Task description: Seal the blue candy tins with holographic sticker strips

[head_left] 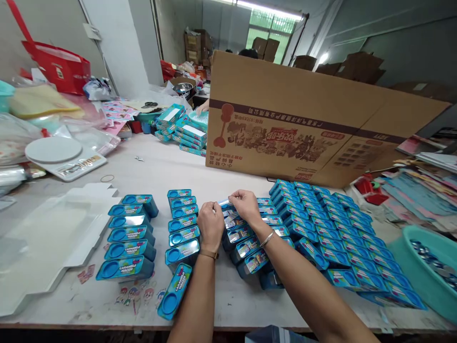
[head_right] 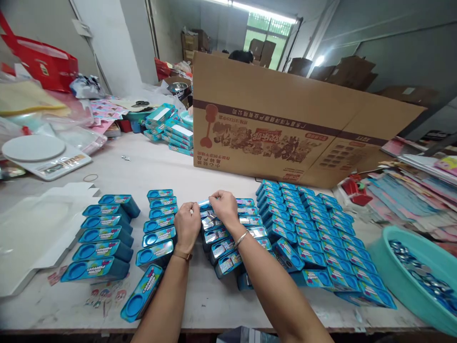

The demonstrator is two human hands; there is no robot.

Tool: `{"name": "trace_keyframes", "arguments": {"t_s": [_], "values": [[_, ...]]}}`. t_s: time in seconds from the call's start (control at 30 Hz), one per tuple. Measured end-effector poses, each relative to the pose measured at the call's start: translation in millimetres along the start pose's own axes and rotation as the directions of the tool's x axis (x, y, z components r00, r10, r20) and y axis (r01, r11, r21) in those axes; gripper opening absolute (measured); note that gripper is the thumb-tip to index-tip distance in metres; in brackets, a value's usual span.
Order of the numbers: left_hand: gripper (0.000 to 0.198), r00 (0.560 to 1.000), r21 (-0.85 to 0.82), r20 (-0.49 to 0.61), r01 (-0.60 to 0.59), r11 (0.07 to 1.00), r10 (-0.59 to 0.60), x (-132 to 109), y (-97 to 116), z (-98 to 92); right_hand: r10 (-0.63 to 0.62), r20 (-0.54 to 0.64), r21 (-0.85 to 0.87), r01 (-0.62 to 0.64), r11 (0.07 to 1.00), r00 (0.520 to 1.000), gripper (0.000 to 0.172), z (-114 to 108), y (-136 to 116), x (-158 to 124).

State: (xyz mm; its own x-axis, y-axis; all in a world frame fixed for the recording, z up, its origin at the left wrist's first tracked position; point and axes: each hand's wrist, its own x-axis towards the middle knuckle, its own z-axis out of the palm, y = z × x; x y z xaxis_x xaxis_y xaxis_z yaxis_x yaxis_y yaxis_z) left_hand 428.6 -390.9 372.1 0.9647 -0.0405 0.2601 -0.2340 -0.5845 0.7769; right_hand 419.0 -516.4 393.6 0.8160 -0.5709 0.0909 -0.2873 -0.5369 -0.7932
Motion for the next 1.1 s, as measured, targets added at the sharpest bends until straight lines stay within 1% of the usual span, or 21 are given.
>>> {"name": "trace_keyframes", "arguments": {"t_s": [0.1,0.2,0.33,0.47,0.67,0.7,0.8,0.87,0.93,1.0,1.07,1.1], "values": [[0.033,0.997,0.054,0.059,0.052,0.997,-0.055,-1,2,-1.3,0.015,0.003,-0.014,-0.015,1.0,1.0,0.011,3,3,0],[0.034,0.993,0.054,0.075,0.083,0.995,-0.087,-2,4,-1.8,0.02,0.007,-0.024,-0.02,1.0,1.0,0.011,4,5,-1],[0.034,0.989,-0.013,0.065,0.134,0.991,-0.133,0,3,1.6,0.02,0.014,-0.04,-0.019,0.999,1.0,0.011,5,5,-2],[0.035,0.984,-0.067,0.064,0.17,0.983,-0.166,2,-5,7.1,0.018,0.015,-0.067,-0.017,0.998,1.0,0.012,7,3,-4],[0.037,0.981,-0.212,0.085,0.191,0.958,-0.176,1,-16,11.6,-0.006,0.004,-0.128,0.006,0.992,1.0,0.012,8,0,-7],[0.037,0.979,-0.239,0.087,0.198,0.951,-0.182,1,-18,13.3,-0.01,-0.003,-0.135,0.01,0.991,1.0,0.013,7,0,-7],[0.035,0.968,-0.32,0.1,0.249,0.914,-0.229,2,-25,23.1,-0.016,-0.032,-0.143,0.011,0.99,0.999,0.027,4,1,-6],[0.023,0.952,-0.37,0.104,0.306,0.877,-0.288,2,-31,32.2,-0.017,-0.041,-0.132,0.011,0.991,0.999,0.029,3,2,-4],[0.007,0.931,-0.422,0.102,0.358,0.833,-0.349,-1,-36,40.1,-0.014,-0.036,-0.104,0.01,0.995,0.999,0.026,3,1,-2],[0.018,0.915,-0.475,0.095,0.388,0.79,-0.392,-7,-39,43.7,-0.002,-0.022,-0.056,0.001,0.998,1.0,0.017,4,0,-1],[0.026,0.911,-0.526,0.081,0.384,0.759,-0.404,-18,-38,42.1,0.016,-0.003,0.007,-0.016,1.0,1.0,0.007,4,-1,0],[0.029,0.913,-0.546,0.07,0.373,0.75,-0.402,-25,-36,39.9,0.023,0.006,0.041,-0.023,0.999,1.0,0.01,4,-2,0]]}}
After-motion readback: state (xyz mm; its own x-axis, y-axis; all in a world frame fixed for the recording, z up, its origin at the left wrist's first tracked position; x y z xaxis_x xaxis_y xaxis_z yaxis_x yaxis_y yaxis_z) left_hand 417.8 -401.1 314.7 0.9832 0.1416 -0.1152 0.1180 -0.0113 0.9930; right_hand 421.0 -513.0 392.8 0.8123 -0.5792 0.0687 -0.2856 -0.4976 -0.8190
